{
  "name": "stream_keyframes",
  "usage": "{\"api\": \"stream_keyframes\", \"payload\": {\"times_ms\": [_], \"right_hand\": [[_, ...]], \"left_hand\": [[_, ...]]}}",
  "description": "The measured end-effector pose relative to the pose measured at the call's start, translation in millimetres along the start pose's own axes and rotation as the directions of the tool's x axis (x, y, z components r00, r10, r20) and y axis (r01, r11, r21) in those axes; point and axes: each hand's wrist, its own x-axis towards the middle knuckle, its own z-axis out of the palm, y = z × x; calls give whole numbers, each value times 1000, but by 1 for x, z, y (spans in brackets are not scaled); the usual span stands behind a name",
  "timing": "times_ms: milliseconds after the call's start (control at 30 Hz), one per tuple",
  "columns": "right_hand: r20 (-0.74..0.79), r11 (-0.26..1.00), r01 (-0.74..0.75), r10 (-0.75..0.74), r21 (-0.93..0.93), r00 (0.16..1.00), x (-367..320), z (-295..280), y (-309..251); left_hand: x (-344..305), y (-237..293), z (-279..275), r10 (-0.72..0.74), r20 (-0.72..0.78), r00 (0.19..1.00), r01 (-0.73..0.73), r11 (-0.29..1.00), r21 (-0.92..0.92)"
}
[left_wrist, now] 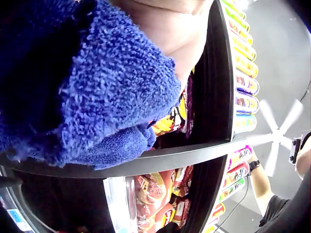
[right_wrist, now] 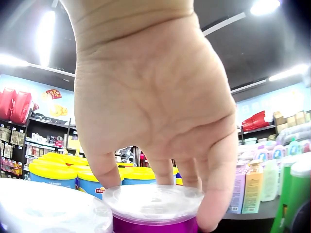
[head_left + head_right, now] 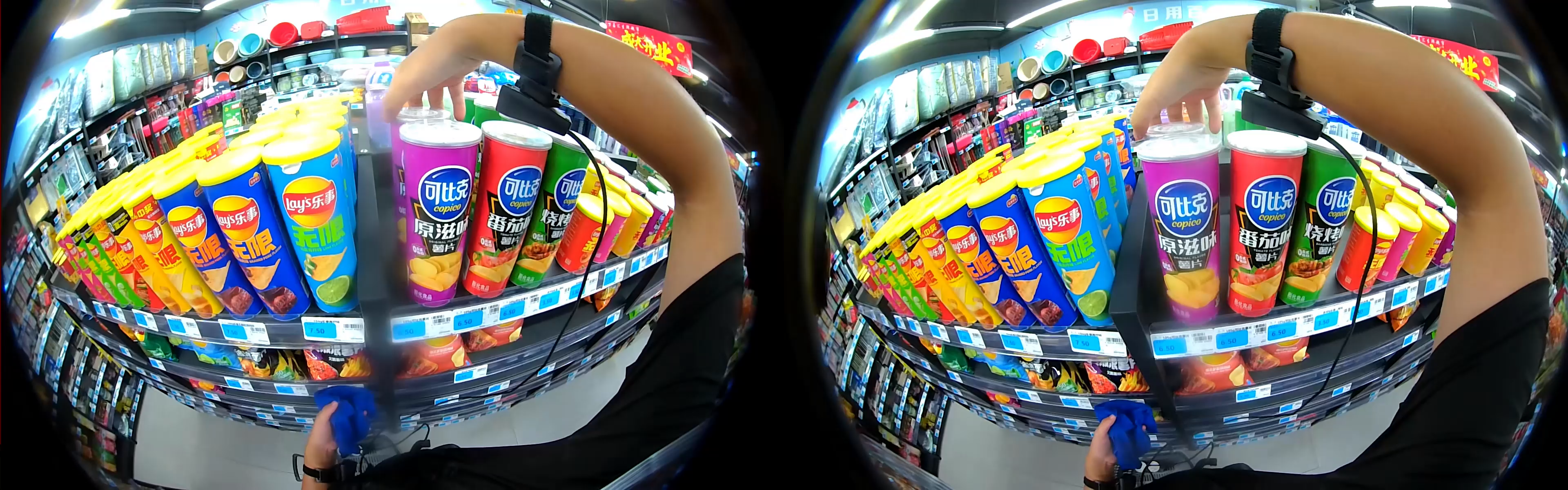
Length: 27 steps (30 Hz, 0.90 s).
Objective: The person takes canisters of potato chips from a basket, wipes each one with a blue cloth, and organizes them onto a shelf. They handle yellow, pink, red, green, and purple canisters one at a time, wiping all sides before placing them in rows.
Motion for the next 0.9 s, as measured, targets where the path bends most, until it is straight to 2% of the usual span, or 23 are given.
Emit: {"api": "stream_keyframes", "payload": {"times_ms": [100, 200, 300, 333, 400, 533, 767, 833, 900], "right_hand": [[-14, 1000, -2, 2, 8, 1000, -3, 4, -2], [50, 999, -29, 28, 38, 998, 0, 0, -3], [-13, 997, -2, 3, 76, 1000, 1, 6, 1], [202, 995, 94, -97, 25, 975, -24, 0, -10], [149, 1000, 25, -23, -11, 989, -22, 0, -12], [105, 999, 18, -14, -42, 994, -18, 3, -15], [-4, 996, 38, -39, -82, 999, -22, -2, -11], [-121, 992, 48, -62, -117, 991, -26, -1, -5], [-358, 980, 18, -89, -197, 929, -29, 1, -1]], "left_hand": [[-7, -1, 5, 22, -5, 1000, -22, 1000, 16], [-19, 3, 19, 35, 31, 999, -35, 999, -4], [-20, 2, 15, 50, 45, 998, -50, 999, -11], [-20, 0, 12, 56, 44, 997, -56, 998, -6], [-25, 0, 17, 62, 10, 998, -62, 998, -1], [-34, -3, 28, 85, -45, 995, -85, 996, 4], [-26, -17, 5, 77, 19, 997, -77, 997, -19], [-25, -22, 0, 86, 18, 996, -86, 996, -24], [-25, -25, 4, 190, 142, 971, -166, 972, -164]]}}
